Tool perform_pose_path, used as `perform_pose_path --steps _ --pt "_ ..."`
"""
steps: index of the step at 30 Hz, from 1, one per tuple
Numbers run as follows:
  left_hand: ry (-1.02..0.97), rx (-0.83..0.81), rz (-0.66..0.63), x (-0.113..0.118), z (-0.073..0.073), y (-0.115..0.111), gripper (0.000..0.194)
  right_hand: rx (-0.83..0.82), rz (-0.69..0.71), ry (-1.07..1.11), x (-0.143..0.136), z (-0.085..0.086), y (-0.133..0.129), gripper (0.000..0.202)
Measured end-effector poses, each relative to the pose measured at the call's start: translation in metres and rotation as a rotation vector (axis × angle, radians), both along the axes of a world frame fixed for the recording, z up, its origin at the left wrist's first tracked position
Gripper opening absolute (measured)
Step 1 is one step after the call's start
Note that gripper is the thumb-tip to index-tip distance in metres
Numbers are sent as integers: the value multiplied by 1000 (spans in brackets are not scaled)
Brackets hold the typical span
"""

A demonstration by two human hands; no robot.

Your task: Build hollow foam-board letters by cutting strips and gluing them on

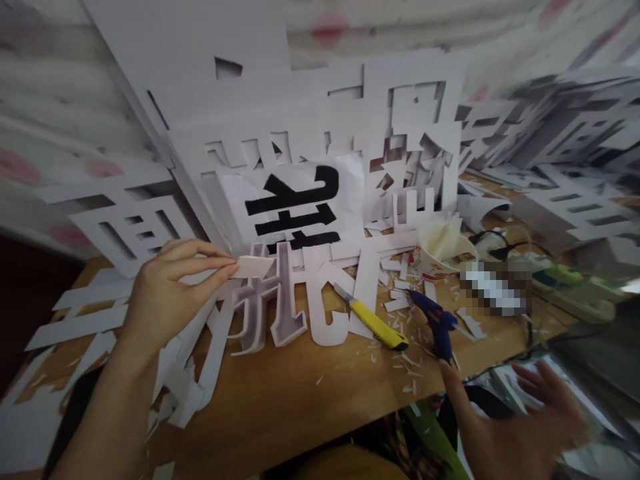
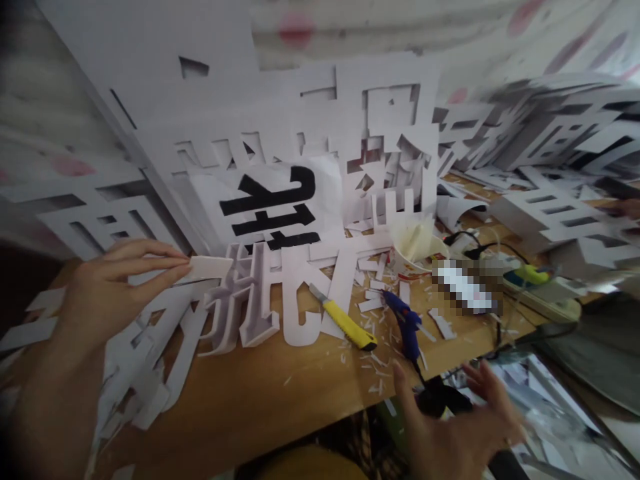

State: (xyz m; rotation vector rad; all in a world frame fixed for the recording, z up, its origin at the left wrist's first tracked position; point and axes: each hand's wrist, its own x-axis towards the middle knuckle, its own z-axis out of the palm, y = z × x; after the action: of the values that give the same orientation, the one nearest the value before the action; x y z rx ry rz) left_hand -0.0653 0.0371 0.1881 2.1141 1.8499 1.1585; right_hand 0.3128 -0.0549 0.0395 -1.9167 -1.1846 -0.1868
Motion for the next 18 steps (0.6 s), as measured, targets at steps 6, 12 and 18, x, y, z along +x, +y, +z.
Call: perform_pose_path --steps 6,12,18 --pt "288 -113 -116 -18 -5 47 20 24 604 -110 -69 -42 -8 42" --pt "307 -214 -174 -18 -21 79 20 -95 672 -86 -73 -83 -17 51" --pt "411 -300 -249 -21 -43 107 30 -69 566 -91 -75 -83 -9 26"
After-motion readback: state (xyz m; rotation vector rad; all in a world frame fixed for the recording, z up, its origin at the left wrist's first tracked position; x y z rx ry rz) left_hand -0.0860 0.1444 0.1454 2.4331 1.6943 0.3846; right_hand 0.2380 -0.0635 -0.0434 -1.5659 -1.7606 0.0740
